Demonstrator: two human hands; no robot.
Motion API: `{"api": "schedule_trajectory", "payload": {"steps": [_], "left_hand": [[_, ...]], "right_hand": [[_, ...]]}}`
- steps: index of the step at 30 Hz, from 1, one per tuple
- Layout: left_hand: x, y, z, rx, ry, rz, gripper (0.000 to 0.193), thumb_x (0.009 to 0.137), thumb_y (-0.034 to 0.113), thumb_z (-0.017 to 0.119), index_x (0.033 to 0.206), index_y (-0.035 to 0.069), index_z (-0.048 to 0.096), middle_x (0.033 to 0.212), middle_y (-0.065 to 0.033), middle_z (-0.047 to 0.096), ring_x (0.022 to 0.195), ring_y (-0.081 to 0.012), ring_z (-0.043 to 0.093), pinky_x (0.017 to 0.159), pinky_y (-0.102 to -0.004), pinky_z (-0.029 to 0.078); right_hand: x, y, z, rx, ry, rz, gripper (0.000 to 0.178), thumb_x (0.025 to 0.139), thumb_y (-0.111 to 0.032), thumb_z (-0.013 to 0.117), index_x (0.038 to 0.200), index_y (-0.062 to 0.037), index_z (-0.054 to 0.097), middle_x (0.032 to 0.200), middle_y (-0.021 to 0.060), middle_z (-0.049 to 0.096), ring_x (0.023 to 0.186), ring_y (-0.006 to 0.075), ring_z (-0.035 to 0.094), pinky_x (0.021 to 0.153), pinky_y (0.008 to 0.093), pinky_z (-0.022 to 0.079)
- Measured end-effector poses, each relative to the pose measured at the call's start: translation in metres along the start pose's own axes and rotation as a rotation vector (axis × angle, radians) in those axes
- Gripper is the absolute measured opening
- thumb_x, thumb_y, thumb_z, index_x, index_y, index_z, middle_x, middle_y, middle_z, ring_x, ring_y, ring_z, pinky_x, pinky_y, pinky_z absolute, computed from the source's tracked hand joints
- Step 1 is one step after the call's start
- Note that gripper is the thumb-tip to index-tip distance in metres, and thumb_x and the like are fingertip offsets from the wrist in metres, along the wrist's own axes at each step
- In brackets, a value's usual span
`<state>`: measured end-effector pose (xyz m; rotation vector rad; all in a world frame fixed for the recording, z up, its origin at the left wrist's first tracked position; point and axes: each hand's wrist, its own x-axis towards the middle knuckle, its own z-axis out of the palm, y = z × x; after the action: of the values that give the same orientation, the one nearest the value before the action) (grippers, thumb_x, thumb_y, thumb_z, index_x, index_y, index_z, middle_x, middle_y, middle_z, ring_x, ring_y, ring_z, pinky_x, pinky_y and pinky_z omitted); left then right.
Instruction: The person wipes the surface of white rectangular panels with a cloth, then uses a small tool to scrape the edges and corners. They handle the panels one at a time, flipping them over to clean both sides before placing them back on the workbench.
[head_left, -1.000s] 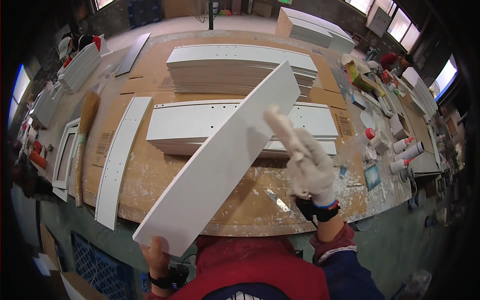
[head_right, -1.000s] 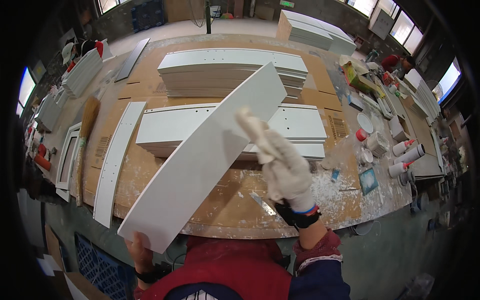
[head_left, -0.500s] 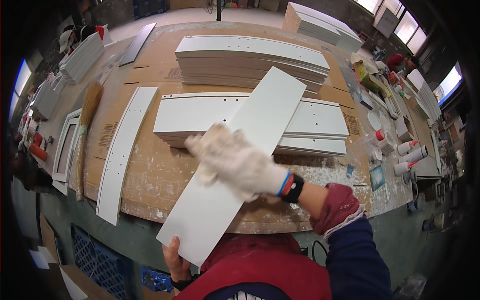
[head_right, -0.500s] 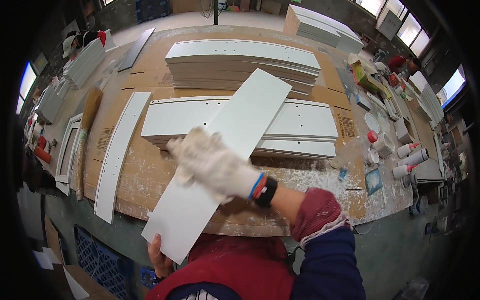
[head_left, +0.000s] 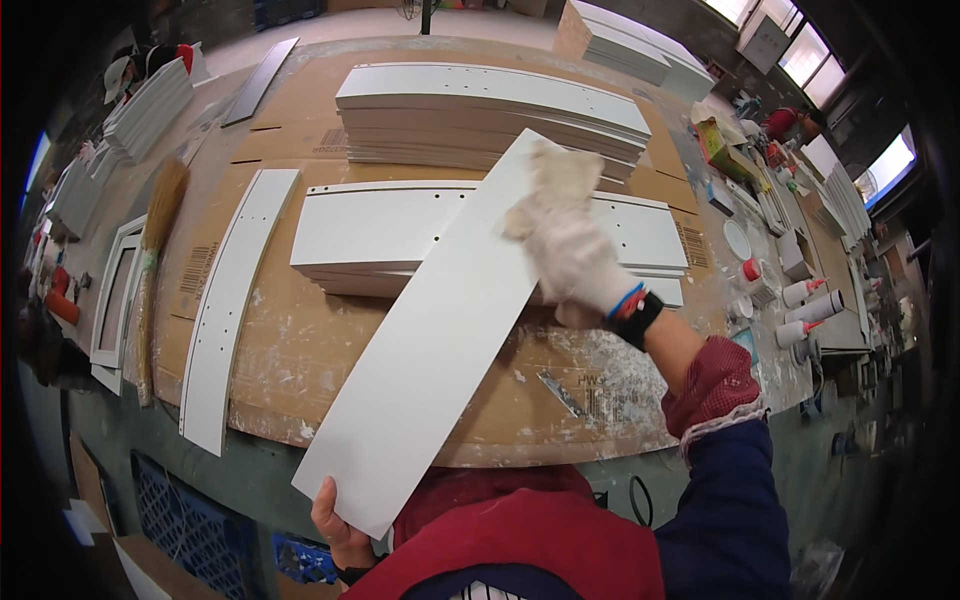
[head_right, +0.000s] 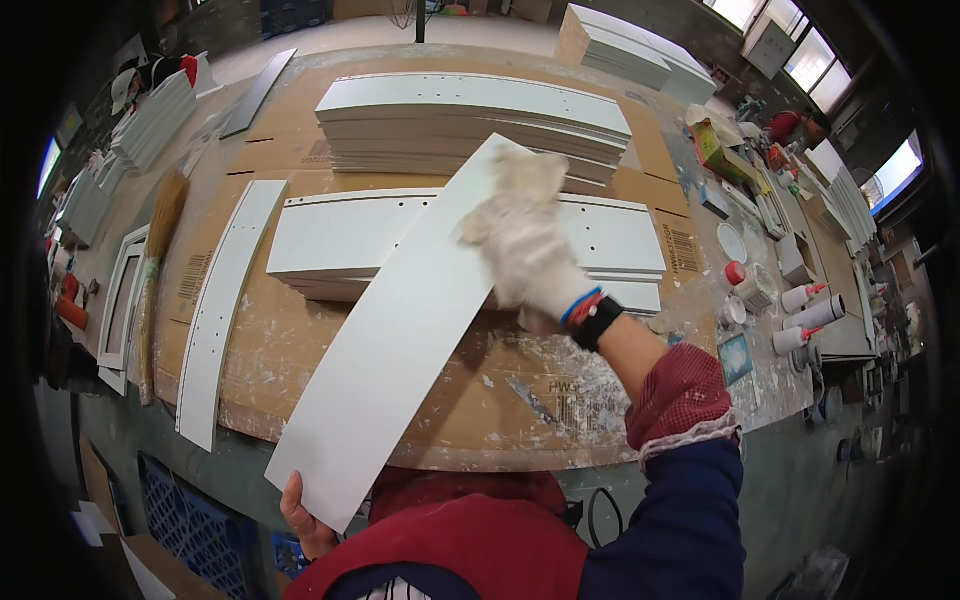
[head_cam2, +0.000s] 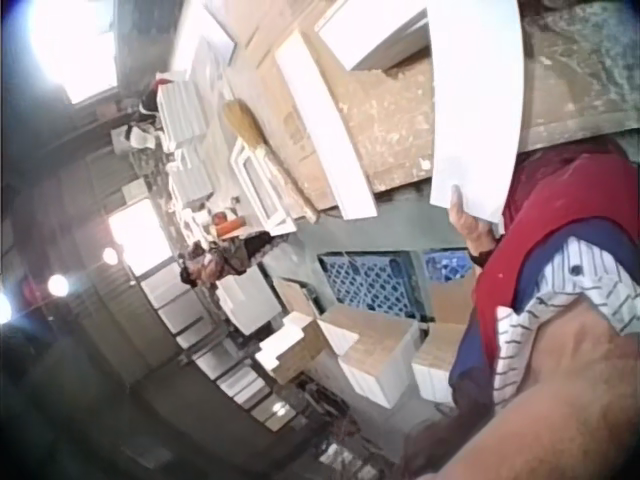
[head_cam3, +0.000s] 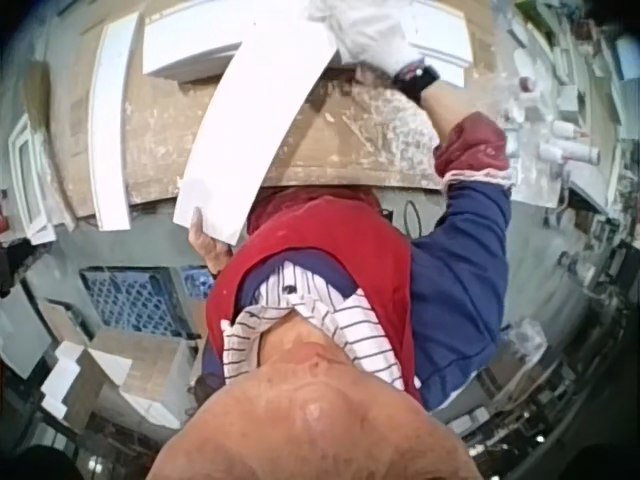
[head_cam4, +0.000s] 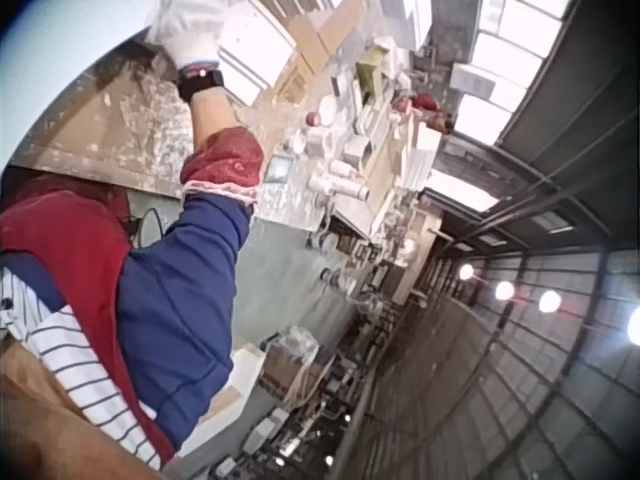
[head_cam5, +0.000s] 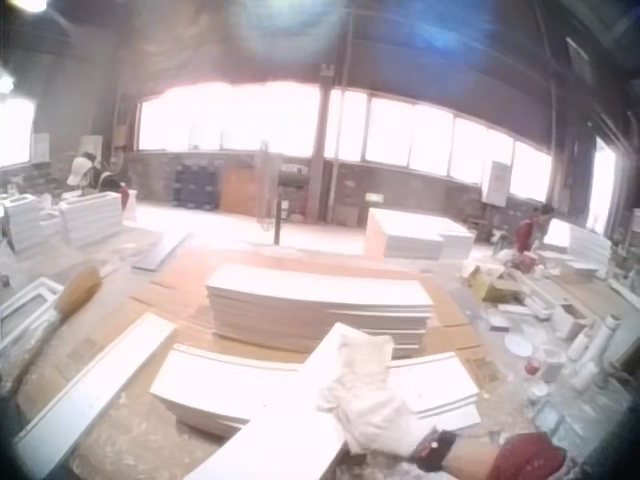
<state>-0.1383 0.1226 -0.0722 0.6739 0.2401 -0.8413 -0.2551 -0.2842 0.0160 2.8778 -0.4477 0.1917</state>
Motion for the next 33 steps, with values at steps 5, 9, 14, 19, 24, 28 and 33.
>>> {"api": "schedule_trajectory", "payload": {"steps": [5, 9, 14, 19, 24, 28, 33], "left_hand": [[0.003, -0.001, -0.016, 0.062, 0.008, 0.038, 0.051, 0.085, 0.011, 0.049, 0.132, -0.003, 0.035, 0.127, -0.0175, 0.048, 0.114, -0.0312, 0.051, 0.098, -0.0439, 0.041], [-0.002, 0.0, -0.019, 0.082, -0.038, 0.056, 0.052, 0.084, 0.011, 0.051, 0.131, -0.004, 0.036, 0.126, -0.0179, 0.049, 0.114, -0.0306, 0.051, 0.097, -0.0431, 0.042], [0.013, -0.002, -0.031, 0.086, -0.075, 0.034, 0.052, 0.083, 0.009, 0.052, 0.13, -0.005, 0.037, 0.124, -0.0185, 0.049, 0.113, -0.0305, 0.052, 0.096, -0.0426, 0.043], [0.008, -0.002, -0.035, 0.075, -0.012, 0.079, 0.052, 0.082, 0.009, 0.051, 0.13, -0.005, 0.037, 0.123, -0.0187, 0.05, 0.111, -0.0307, 0.053, 0.095, -0.0424, 0.043], [0.005, 0.002, -0.039, 0.109, 0.012, 0.091, 0.052, 0.082, 0.008, 0.052, 0.13, -0.005, 0.037, 0.123, -0.019, 0.05, 0.111, -0.0307, 0.053, 0.095, -0.0421, 0.044], [0.002, 0.002, -0.039, 0.136, -0.014, 0.117, 0.053, 0.082, 0.008, 0.053, 0.13, -0.005, 0.037, 0.123, -0.0187, 0.05, 0.111, -0.0305, 0.053, 0.095, -0.0416, 0.044], [0.015, 0.0, -0.033, 0.081, -0.043, 0.107, 0.053, 0.082, 0.009, 0.053, 0.131, -0.004, 0.037, 0.124, -0.0186, 0.049, 0.113, -0.0304, 0.051, 0.097, -0.0422, 0.042]], "right_hand": [[-0.024, -0.098, -0.016, 0.43, 0.261, -0.421, 0.039, 0.07, -0.009, 0.056, 0.109, -0.0055, 0.054, 0.115, 0.0158, 0.055, 0.112, 0.0281, 0.053, 0.101, 0.0375, 0.037], [-0.006, -0.059, -0.014, 0.404, 0.143, -0.211, 0.063, 0.047, -0.006, 0.065, 0.109, -0.0112, 0.058, 0.124, 0.0161, 0.052, 0.114, 0.0286, 0.052, 0.095, 0.0362, 0.044], [0.014, 0.097, 0.027, 0.502, 0.028, 0.407, 0.028, 0.082, -0.016, 0.053, 0.107, -0.003, 0.055, 0.092, 0.0151, 0.058, 0.09, 0.0229, 0.056, 0.086, 0.0296, 0.045], [0.021, 0.022, -0.009, -0.049, 0.198, -0.044, 0.047, 0.065, -0.009, 0.066, 0.109, -0.0021, 0.052, 0.103, 0.0172, 0.057, 0.097, 0.03, 0.058, 0.086, 0.0348, 0.049], [-0.012, -0.024, -0.001, 0.144, 0.141, -0.325, 0.061, 0.065, -0.006, 0.059, 0.125, -0.0016, 0.046, 0.125, 0.0191, 0.049, 0.12, 0.0279, 0.046, 0.098, 0.0345, 0.04], [0.01, 0.035, -0.011, 0.194, 0.021, 0.113, 0.048, 0.068, -0.004, 0.057, 0.115, -0.0081, 0.053, 0.119, 0.0122, 0.053, 0.111, 0.0255, 0.052, 0.09, 0.0328, 0.045], [0.024, 0.136, -0.035, 0.493, 0.134, 0.672, 0.037, 0.081, -0.004, 0.057, 0.118, -0.0032, 0.056, 0.095, 0.0071, 0.062, 0.085, 0.0171, 0.058, 0.076, 0.0262, 0.047]]}}
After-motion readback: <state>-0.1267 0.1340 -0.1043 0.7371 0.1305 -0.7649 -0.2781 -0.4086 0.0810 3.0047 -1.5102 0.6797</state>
